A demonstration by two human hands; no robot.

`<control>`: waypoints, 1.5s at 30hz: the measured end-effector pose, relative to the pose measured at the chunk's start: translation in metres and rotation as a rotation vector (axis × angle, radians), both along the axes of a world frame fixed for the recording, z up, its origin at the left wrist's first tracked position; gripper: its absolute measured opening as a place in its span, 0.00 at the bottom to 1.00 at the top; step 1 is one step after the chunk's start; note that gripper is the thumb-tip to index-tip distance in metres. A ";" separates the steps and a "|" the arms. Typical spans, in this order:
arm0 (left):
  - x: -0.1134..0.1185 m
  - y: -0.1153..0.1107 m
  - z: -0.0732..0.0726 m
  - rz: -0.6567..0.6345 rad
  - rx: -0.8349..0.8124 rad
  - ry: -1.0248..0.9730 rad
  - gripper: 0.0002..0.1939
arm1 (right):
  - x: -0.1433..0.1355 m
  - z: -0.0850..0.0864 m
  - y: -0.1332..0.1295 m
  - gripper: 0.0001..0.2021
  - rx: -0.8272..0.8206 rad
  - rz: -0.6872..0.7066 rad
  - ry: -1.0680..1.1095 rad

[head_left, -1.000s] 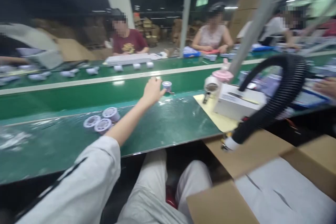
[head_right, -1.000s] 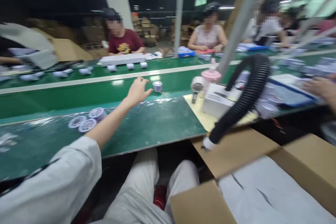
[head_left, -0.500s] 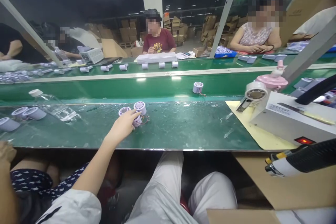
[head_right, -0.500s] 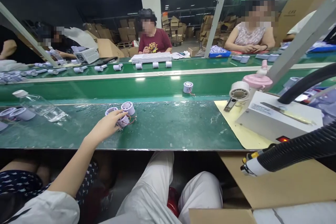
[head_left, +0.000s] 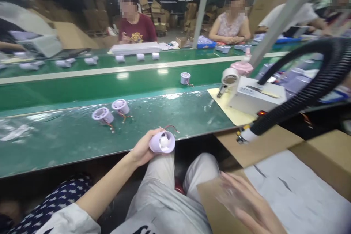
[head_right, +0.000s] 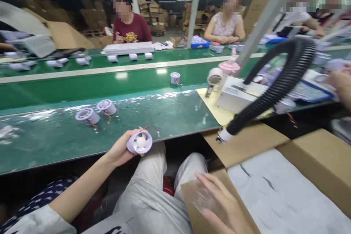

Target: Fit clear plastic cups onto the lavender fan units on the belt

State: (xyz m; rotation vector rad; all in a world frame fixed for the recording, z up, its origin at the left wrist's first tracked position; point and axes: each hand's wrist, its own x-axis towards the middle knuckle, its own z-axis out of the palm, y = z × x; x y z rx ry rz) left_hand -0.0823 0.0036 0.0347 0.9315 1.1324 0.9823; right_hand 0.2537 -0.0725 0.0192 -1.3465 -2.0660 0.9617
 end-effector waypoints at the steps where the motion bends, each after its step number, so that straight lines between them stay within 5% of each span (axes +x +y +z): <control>1: 0.017 0.002 -0.008 -0.102 -0.043 -0.064 0.17 | -0.010 0.004 0.000 0.24 -0.003 0.013 -0.035; 5: 0.065 0.011 -0.018 -0.506 0.010 0.003 0.14 | -0.044 0.020 0.015 0.25 0.253 -0.001 -0.198; 8: 0.081 0.015 -0.009 -0.832 0.283 0.251 0.13 | -0.052 0.024 0.023 0.23 0.355 0.003 -0.376; 10: 0.086 0.014 -0.002 -0.925 0.416 0.437 0.13 | -0.053 0.021 0.023 0.21 0.317 0.021 -0.458; 15: 0.091 0.008 0.004 -0.836 0.543 0.691 0.12 | -0.050 0.005 0.021 0.09 0.105 -0.012 -0.366; 21: 0.088 0.004 -0.008 -0.530 0.526 0.468 0.13 | -0.049 0.009 0.016 0.01 -0.096 -0.125 0.049; 23: 0.088 0.003 -0.013 -0.495 0.525 0.413 0.19 | -0.049 0.015 0.014 0.07 -0.152 -0.162 0.152; 27: 0.086 0.003 -0.025 -0.523 0.631 0.369 0.33 | -0.048 0.020 0.009 0.10 -0.214 -0.256 0.302; 32: 0.082 0.004 -0.031 -0.696 0.707 0.374 0.35 | -0.043 0.017 0.009 0.13 -0.219 -0.307 0.421; 39: 0.086 -0.006 -0.018 -0.734 0.433 0.204 0.33 | -0.034 0.007 0.017 0.11 -0.362 -0.378 0.767; 41: 0.086 -0.009 -0.017 -0.694 0.276 0.068 0.33 | -0.034 0.008 0.014 0.07 -0.306 -0.286 0.710; 45: 0.083 -0.012 -0.020 -0.637 0.037 -0.101 0.33 | -0.035 0.012 0.006 0.22 0.007 -0.153 0.346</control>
